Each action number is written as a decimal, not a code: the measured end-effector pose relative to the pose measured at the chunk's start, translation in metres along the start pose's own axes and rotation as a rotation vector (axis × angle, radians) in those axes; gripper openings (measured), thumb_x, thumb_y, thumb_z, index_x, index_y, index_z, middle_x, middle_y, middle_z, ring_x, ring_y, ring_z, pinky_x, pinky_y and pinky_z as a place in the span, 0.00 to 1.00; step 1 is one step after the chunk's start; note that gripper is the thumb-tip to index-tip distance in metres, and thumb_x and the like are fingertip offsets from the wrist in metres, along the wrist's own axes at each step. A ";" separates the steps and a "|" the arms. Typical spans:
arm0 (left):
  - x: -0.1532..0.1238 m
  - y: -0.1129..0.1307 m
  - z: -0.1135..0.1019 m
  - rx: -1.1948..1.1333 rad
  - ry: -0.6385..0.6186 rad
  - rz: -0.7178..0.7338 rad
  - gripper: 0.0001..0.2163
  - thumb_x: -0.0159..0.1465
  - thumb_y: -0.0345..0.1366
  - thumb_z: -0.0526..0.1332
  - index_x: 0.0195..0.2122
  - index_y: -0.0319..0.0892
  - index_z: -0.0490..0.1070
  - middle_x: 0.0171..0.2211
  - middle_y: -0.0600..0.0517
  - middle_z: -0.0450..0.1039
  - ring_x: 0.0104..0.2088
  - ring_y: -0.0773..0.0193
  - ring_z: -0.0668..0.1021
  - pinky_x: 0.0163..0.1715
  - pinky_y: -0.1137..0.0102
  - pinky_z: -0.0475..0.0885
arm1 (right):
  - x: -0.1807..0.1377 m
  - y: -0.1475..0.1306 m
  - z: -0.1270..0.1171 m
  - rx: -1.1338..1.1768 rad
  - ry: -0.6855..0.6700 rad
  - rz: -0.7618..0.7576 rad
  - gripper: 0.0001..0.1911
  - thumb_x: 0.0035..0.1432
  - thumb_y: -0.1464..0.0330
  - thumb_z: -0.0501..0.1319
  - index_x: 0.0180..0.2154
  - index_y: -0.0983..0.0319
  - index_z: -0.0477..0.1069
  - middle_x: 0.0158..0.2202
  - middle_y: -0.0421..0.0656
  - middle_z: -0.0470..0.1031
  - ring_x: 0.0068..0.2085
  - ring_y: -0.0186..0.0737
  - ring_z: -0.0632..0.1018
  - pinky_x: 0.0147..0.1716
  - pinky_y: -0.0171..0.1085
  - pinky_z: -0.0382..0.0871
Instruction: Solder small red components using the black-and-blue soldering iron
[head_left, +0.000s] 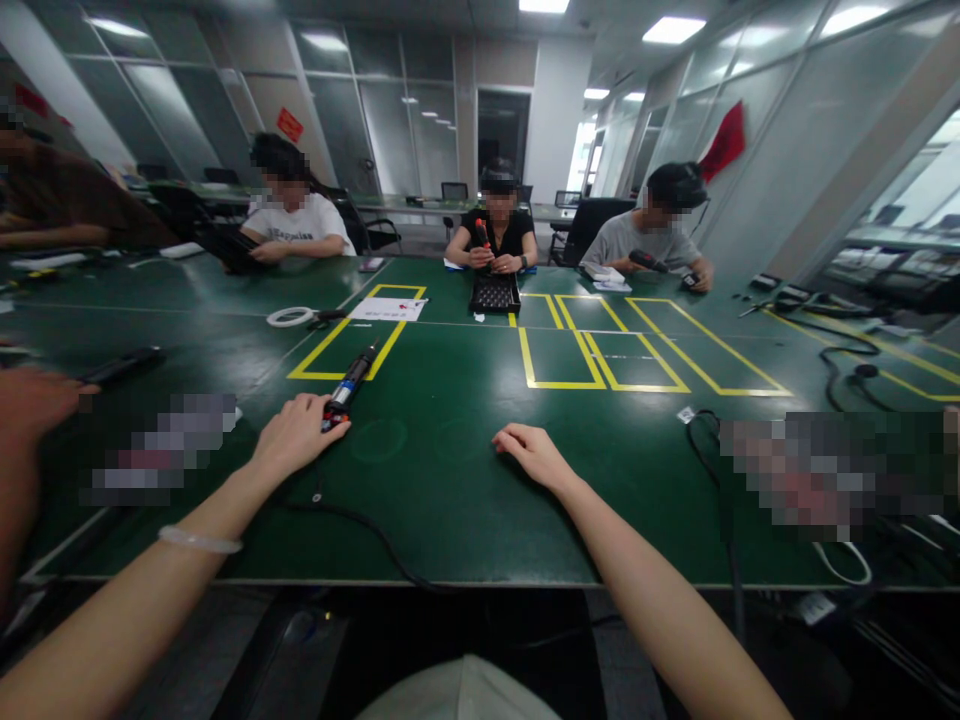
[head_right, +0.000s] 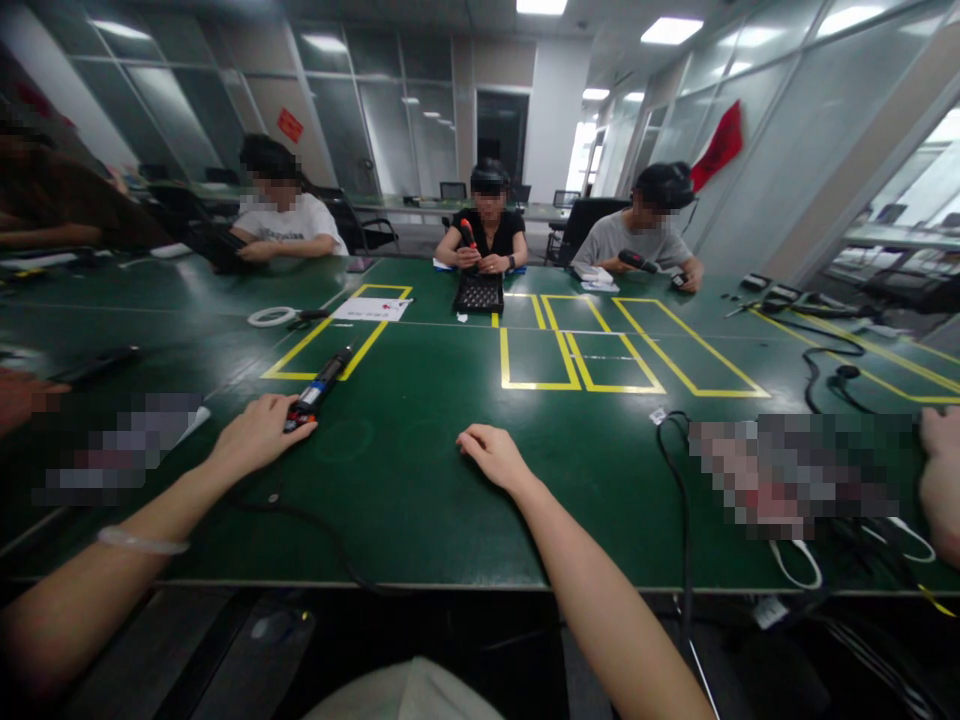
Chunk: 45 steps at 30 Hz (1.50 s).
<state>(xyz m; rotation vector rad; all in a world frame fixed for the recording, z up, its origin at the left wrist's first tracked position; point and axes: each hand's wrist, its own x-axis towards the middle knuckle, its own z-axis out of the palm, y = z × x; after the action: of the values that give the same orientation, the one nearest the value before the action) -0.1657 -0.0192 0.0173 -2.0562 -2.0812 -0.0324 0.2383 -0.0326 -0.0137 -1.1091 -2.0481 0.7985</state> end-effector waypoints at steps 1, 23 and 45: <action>0.002 -0.007 0.000 0.008 -0.006 -0.019 0.30 0.65 0.53 0.49 0.59 0.34 0.61 0.52 0.35 0.65 0.49 0.45 0.71 0.43 0.60 0.68 | 0.000 0.000 0.000 -0.004 -0.002 0.000 0.15 0.66 0.64 0.53 0.35 0.63 0.76 0.32 0.42 0.78 0.35 0.36 0.77 0.36 0.33 0.65; -0.006 -0.003 -0.013 0.219 0.245 0.031 0.15 0.65 0.39 0.48 0.44 0.36 0.66 0.47 0.43 0.69 0.50 0.52 0.67 0.55 0.61 0.56 | 0.001 0.001 0.001 -0.052 -0.013 -0.016 0.13 0.65 0.65 0.54 0.35 0.62 0.76 0.32 0.42 0.79 0.35 0.37 0.76 0.37 0.34 0.64; -0.013 0.202 -0.036 -1.209 -0.211 0.347 0.17 0.67 0.44 0.49 0.51 0.40 0.64 0.29 0.53 0.69 0.28 0.67 0.72 0.31 0.71 0.68 | -0.002 0.001 0.006 0.156 -0.018 -0.066 0.12 0.59 0.67 0.59 0.46 0.61 0.68 0.31 0.38 0.75 0.29 0.33 0.73 0.32 0.32 0.65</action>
<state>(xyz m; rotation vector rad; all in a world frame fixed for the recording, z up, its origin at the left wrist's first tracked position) 0.0398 -0.0331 0.0234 -3.1137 -1.9400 -1.3573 0.2346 -0.0353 -0.0189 -0.9469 -1.9885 0.9209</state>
